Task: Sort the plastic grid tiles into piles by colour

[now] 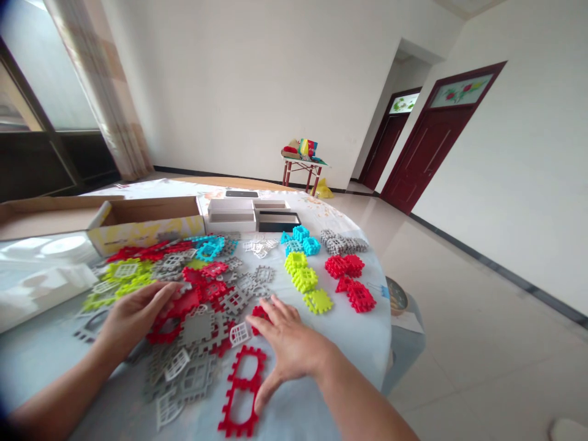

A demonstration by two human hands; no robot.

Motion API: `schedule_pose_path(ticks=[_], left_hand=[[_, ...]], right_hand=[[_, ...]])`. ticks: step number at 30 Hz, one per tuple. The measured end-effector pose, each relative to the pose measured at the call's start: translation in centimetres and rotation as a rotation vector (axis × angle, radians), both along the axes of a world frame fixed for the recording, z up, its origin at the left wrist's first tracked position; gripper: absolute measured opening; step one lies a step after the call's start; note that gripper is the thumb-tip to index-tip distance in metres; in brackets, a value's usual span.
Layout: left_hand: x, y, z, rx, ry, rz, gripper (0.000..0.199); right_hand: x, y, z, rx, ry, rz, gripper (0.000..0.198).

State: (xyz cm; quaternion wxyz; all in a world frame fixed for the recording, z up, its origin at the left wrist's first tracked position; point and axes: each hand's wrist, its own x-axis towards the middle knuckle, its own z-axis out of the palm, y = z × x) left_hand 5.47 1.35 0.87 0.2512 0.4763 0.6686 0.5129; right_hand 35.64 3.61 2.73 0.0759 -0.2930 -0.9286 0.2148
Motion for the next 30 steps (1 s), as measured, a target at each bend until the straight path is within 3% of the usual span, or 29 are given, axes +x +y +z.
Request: schedule_pose_path(ticks=[6,14,17,22,26,30], left_hand=[[0.3,-0.1,0.4,-0.023,-0.036,-0.003,0.047],[0.5,-0.2,0.6,-0.012,-0.008,0.013,0.047],[0.4,-0.3,0.6,-0.012,-0.001,0.003,0.046],[0.0,-0.2,0.6,0.014,-0.007,0.002,0.046],[-0.7,-0.1,0.7,0.038,0.075,0.055,0.042],[-1.4,-0.1,0.5,0.062,0.183,0.078,0.038]], right_hand=[[-1.7,0.6,-1.2,0.003,-0.026,0.008,0.111],[-3.7,2.9,-0.9,-0.057,-0.023,-0.029,0.105],[-4.3,3.2,-0.6,-0.053,0.033,-0.028,0.084],[-5.1,3.5,-0.7,0.107,0.078,-0.049,0.042],[-5.6,3.7,-0.8,0.126,0.079,-0.037,0.036],[-5.7,4.0,-0.3,0.016,0.178,-0.039,0.026]])
